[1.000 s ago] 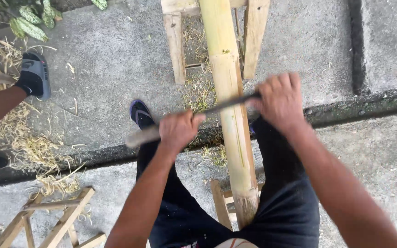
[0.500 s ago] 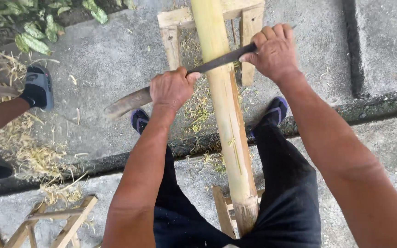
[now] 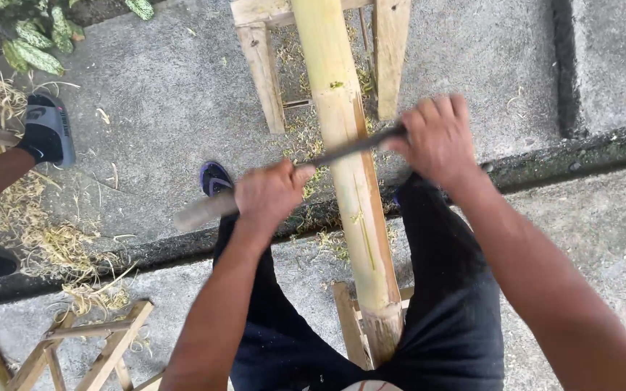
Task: The recorder uses a large knife or machete to scrape the green outer layer off a bamboo pole held between their legs and on a wooden support.
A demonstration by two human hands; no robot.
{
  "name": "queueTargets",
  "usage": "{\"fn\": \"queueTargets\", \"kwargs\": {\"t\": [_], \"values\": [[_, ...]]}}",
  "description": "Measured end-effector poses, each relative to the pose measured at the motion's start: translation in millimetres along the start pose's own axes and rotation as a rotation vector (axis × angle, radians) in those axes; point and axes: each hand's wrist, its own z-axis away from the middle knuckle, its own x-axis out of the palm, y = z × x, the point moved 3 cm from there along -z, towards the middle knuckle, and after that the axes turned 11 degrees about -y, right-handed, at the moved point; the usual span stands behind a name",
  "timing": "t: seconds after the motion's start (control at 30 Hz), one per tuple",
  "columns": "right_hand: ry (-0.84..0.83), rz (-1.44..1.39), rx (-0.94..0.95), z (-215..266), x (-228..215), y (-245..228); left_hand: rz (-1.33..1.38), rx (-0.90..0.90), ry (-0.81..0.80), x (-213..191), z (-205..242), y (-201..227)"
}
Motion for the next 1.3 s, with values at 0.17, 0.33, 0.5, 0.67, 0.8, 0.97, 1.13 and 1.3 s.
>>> {"fn": "queueTargets", "kwargs": {"t": [0.17, 0.33, 0.5, 0.67, 0.8, 0.97, 1.13, 1.3], "values": [[0.041, 0.088, -0.067, -84, -21, 5, -0.034, -0.108, 0.063, -30, -39, -24], [-0.109, 0.133, 0.019, -12, -11, -23, -0.007, -0.050, -0.024, 11, 16, -20], [0.020, 0.015, -0.040, -9, -13, -27, 0.044, 0.040, 0.078, 12, 14, -27], [0.013, 0.089, -0.053, -98, -24, -3, 0.059, -0.006, 0.307, -20, -65, -59], [0.117, 0.088, -0.100, -61, -21, -7, 0.076, -0.011, 0.289, -9, -32, -38], [0.016, 0.042, -0.048, 41, -10, -30, 0.096, 0.026, 0.176, 46, 48, -6], [-0.071, 0.000, 0.005, 153, 6, -65, 0.065, 0.075, 0.114, 116, 140, 14], [-0.017, -0.097, -0.035, 141, 17, -58, 0.077, 0.065, 0.051, 96, 119, 12]]}}
